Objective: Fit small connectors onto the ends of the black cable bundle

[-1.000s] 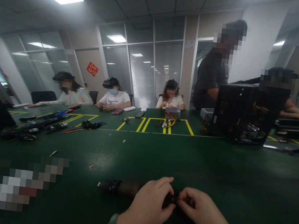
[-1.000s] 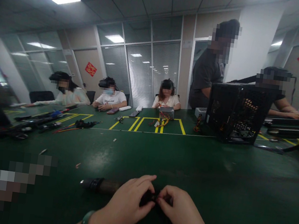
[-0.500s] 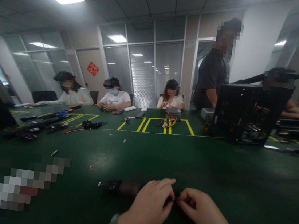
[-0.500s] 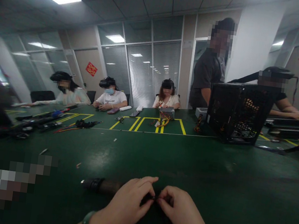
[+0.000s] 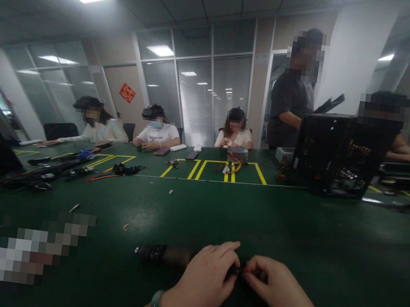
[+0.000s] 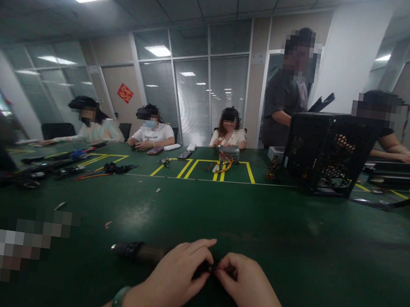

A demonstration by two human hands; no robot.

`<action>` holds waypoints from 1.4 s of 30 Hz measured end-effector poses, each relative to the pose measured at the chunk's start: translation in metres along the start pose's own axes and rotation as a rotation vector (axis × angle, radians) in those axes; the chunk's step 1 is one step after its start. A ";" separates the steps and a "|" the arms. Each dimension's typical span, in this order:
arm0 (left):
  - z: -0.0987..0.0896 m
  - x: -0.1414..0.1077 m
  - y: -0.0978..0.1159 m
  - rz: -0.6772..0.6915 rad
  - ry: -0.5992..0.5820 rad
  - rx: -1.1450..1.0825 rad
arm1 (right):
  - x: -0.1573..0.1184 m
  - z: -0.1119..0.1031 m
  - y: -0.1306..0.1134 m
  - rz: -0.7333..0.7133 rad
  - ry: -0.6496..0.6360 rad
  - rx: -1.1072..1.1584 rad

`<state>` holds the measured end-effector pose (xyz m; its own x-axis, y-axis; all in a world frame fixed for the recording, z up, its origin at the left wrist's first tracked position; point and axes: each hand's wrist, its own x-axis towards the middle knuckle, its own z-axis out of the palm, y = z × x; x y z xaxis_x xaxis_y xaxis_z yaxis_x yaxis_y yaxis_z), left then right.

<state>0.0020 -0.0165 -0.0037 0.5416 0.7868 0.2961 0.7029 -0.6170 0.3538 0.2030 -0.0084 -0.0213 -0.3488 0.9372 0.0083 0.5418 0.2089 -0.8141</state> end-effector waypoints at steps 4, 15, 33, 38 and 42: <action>0.002 -0.001 -0.001 -0.028 0.015 0.008 | 0.000 -0.001 -0.001 -0.003 0.004 0.007; 0.000 0.000 0.000 -0.024 0.006 0.024 | 0.000 0.000 -0.004 -0.003 0.008 -0.013; 0.000 0.000 0.001 0.003 -0.008 0.015 | -0.001 -0.002 -0.002 0.020 -0.009 -0.018; 0.002 0.000 -0.001 -0.020 -0.004 0.026 | -0.001 -0.002 0.000 0.024 -0.021 0.012; 0.000 0.001 0.001 0.020 -0.023 0.033 | -0.001 -0.001 0.000 0.008 -0.009 0.008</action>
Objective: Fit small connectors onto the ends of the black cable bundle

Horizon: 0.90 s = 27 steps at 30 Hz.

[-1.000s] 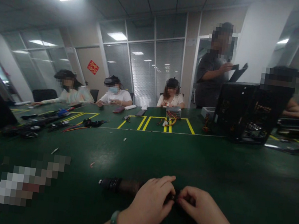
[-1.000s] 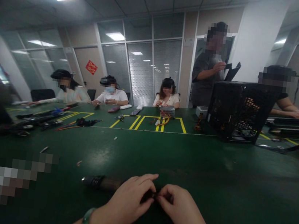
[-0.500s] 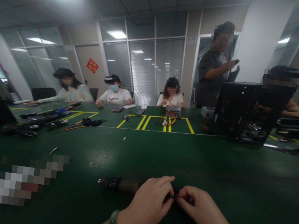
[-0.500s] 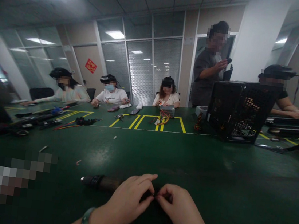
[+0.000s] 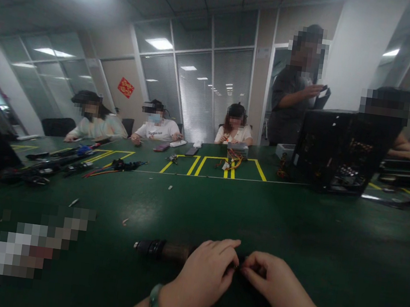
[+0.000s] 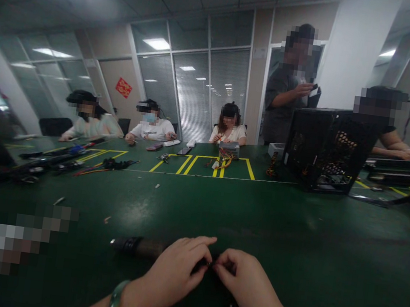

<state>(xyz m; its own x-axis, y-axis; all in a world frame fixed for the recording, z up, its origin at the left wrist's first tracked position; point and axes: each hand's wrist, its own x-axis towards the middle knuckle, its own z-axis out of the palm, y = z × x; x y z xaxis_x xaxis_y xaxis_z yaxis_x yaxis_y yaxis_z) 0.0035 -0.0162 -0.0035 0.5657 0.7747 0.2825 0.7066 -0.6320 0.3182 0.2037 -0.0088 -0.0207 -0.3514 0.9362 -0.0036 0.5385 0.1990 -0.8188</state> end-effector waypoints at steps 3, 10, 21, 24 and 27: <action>-0.001 0.000 0.000 -0.002 0.003 0.004 | 0.000 0.001 -0.001 0.002 0.002 -0.007; -0.001 0.000 0.000 -0.020 0.005 0.000 | -0.001 -0.001 -0.002 0.011 -0.007 0.015; -0.003 0.000 0.001 -0.004 -0.007 0.007 | -0.002 -0.001 -0.001 0.002 -0.002 -0.003; -0.003 0.000 0.001 0.002 -0.002 -0.008 | -0.001 -0.001 -0.001 0.015 -0.011 -0.004; -0.003 0.000 0.000 0.003 -0.001 -0.019 | 0.000 -0.001 0.001 0.011 -0.013 -0.018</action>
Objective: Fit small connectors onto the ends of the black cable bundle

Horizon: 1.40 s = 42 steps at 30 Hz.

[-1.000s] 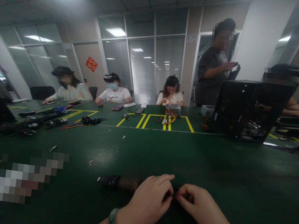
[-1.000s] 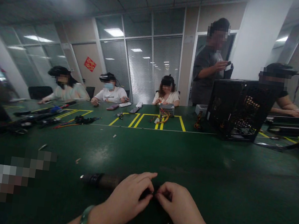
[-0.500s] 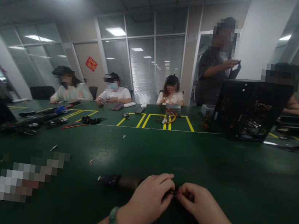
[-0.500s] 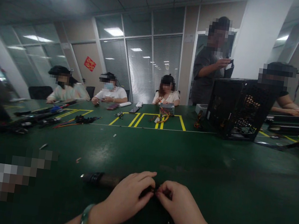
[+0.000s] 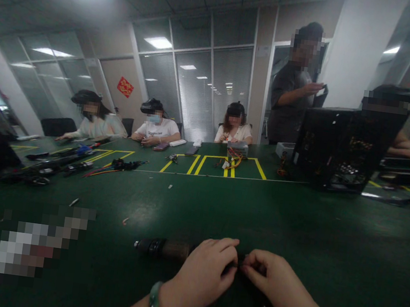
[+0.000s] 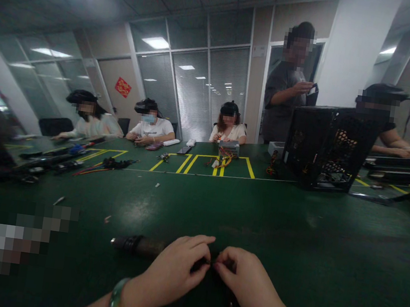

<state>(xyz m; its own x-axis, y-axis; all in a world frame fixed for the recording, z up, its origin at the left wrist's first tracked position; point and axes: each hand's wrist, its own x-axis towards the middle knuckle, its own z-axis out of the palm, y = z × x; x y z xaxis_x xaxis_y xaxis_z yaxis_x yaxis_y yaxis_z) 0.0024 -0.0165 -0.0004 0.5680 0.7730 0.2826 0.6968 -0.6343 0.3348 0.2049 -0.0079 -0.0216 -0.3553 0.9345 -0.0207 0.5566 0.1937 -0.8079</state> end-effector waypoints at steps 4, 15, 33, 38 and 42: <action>0.001 -0.001 -0.001 0.004 0.004 0.002 | 0.001 0.002 0.003 -0.023 0.012 -0.008; -0.001 0.000 0.000 0.003 -0.011 -0.005 | -0.001 -0.001 -0.002 -0.014 0.022 -0.025; 0.001 0.000 -0.003 0.022 -0.006 -0.004 | 0.000 0.002 0.003 -0.035 0.030 -0.050; 0.001 0.001 -0.001 0.000 -0.002 -0.021 | 0.000 0.001 0.000 -0.031 0.032 -0.040; 0.001 0.001 -0.001 -0.004 -0.015 -0.013 | -0.001 0.000 -0.001 -0.024 0.035 -0.045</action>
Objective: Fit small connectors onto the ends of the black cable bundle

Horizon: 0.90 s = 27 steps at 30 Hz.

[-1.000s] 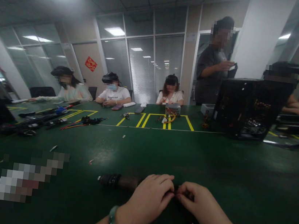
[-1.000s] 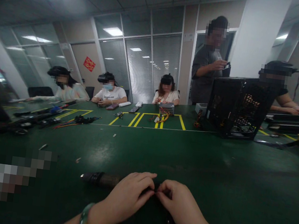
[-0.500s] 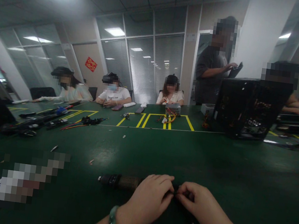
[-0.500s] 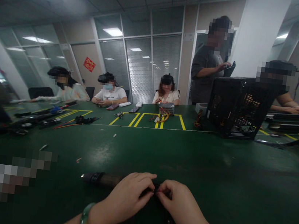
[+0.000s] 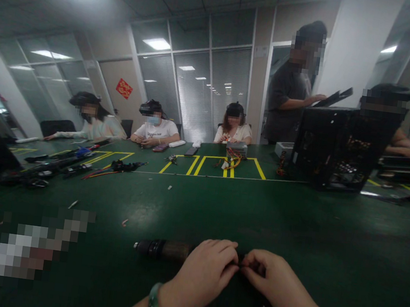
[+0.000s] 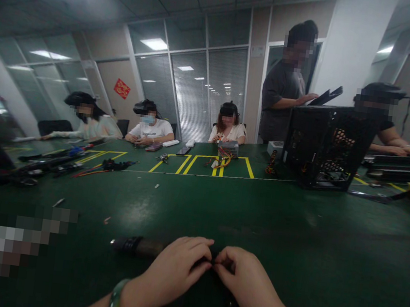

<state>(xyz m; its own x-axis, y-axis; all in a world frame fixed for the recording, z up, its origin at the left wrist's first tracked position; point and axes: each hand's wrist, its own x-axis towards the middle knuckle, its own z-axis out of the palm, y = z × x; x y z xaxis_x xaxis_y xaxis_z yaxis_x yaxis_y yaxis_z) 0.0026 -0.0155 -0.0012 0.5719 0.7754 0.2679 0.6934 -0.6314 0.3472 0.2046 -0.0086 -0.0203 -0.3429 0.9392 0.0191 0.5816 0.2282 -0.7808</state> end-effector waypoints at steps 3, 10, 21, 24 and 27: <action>-0.001 0.000 0.000 0.007 0.000 0.002 | 0.000 0.000 0.000 -0.003 0.003 0.004; -0.001 -0.001 0.001 0.006 0.015 -0.009 | -0.001 -0.001 -0.002 -0.008 -0.001 -0.006; -0.001 -0.001 0.002 0.021 0.015 0.019 | 0.000 0.002 0.001 -0.025 0.010 0.017; -0.001 0.000 0.002 0.005 0.003 0.025 | 0.000 0.001 -0.001 -0.024 0.009 0.024; -0.002 0.000 0.001 0.010 -0.014 0.015 | 0.000 0.001 -0.002 -0.014 -0.005 0.035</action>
<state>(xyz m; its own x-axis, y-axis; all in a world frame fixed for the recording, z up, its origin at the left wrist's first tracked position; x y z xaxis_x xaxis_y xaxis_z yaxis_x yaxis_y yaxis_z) 0.0030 -0.0161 0.0012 0.5849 0.7689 0.2583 0.6943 -0.6392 0.3308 0.2028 -0.0091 -0.0190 -0.3549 0.9345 0.0271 0.5506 0.2323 -0.8018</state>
